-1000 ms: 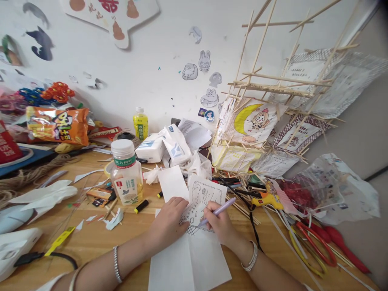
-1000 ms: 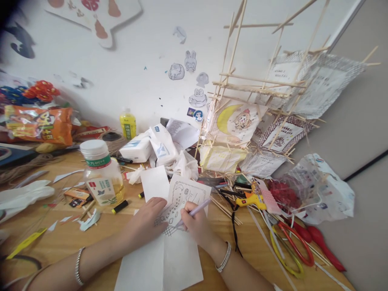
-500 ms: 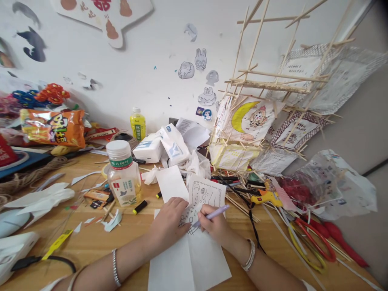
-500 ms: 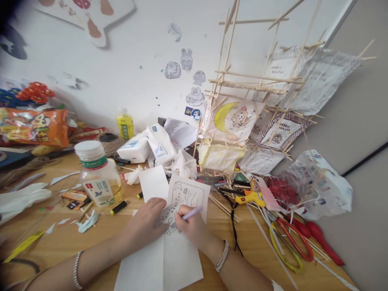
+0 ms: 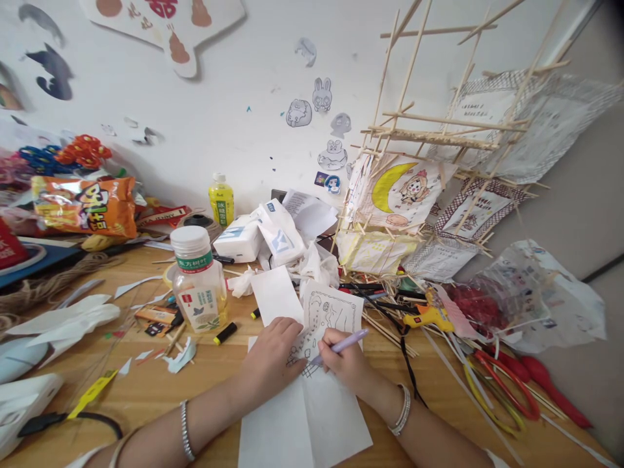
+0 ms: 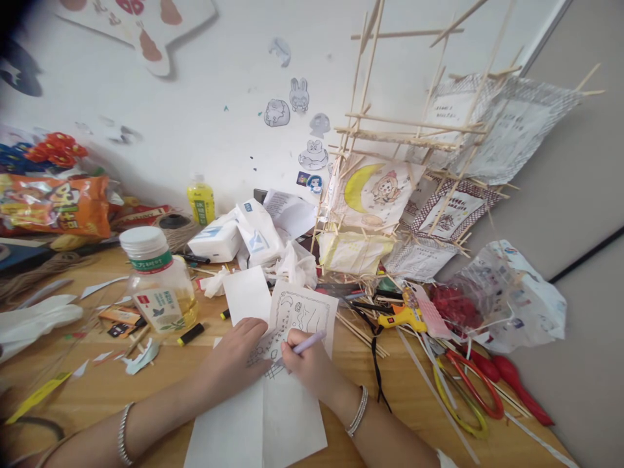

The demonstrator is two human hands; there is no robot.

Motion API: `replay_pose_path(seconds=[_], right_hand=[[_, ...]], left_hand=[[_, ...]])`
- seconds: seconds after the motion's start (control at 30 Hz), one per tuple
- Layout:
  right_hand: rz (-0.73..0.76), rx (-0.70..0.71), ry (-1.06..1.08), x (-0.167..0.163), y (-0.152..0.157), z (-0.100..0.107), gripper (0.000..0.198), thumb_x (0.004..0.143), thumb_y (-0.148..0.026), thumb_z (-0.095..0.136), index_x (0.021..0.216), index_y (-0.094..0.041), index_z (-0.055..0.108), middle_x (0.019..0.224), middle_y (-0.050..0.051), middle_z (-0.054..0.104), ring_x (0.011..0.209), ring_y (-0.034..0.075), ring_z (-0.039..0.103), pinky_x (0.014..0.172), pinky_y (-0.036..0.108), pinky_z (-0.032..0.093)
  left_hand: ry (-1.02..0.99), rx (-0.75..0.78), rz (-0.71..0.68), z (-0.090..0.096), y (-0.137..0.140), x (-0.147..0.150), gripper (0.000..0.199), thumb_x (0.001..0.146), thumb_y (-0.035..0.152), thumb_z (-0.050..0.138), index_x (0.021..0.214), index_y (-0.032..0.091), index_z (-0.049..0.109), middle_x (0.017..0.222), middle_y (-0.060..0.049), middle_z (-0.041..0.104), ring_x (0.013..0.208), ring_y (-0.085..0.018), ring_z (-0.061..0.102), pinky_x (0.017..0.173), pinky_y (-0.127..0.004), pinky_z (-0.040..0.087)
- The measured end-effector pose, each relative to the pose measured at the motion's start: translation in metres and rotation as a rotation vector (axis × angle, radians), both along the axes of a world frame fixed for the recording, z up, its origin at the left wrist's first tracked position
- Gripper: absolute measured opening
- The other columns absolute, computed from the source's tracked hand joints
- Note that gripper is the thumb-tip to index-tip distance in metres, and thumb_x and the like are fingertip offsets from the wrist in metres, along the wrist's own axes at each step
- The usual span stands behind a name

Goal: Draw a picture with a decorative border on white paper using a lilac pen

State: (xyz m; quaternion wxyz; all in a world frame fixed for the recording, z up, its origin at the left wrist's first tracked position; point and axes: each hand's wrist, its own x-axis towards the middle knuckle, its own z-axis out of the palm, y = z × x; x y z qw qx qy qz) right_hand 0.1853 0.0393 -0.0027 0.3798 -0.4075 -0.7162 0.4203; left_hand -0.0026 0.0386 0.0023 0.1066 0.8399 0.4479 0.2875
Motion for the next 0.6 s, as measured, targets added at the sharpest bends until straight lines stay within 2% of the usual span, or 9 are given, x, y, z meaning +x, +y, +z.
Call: replay_pose_path(seconds=[0.23,0.43,0.6], right_hand=[[-0.016,-0.036,0.005,0.0002,0.0001,-0.0026,0.031,0.086,-0.027,0.047,0.059,-0.023,0.034,0.049,-0.007,0.04,0.048,0.011,0.04,0.049,0.022,0.033],[-0.016,-0.011,-0.001,0.0007,0.0007,-0.0039,0.029,0.086,-0.027,0.046,0.059,-0.023,0.036,0.049,-0.006,0.042,0.049,0.011,0.042,0.05,0.022,0.035],[-0.022,-0.065,0.008,0.001,0.0012,-0.0049,0.03,0.086,-0.026,0.046,0.059,-0.023,0.035,0.046,-0.007,0.041,0.047,0.011,0.042,0.048,0.023,0.035]], left_hand=[[0.007,-0.001,-0.006,0.0,0.0004,-0.0001,0.03,0.068,0.008,0.063,0.091,0.02,0.048,0.102,-0.008,0.058,0.099,-0.028,0.053,0.083,-0.042,0.046],[0.0,0.003,-0.006,-0.0013,0.0009,-0.0005,0.029,0.069,0.01,0.062,0.092,0.021,0.048,0.102,-0.007,0.058,0.099,-0.028,0.053,0.083,-0.041,0.046],[-0.002,0.007,-0.009,-0.0028,0.0016,-0.0009,0.031,0.068,0.01,0.062,0.093,0.021,0.049,0.103,-0.007,0.059,0.1,-0.028,0.053,0.084,-0.042,0.046]])
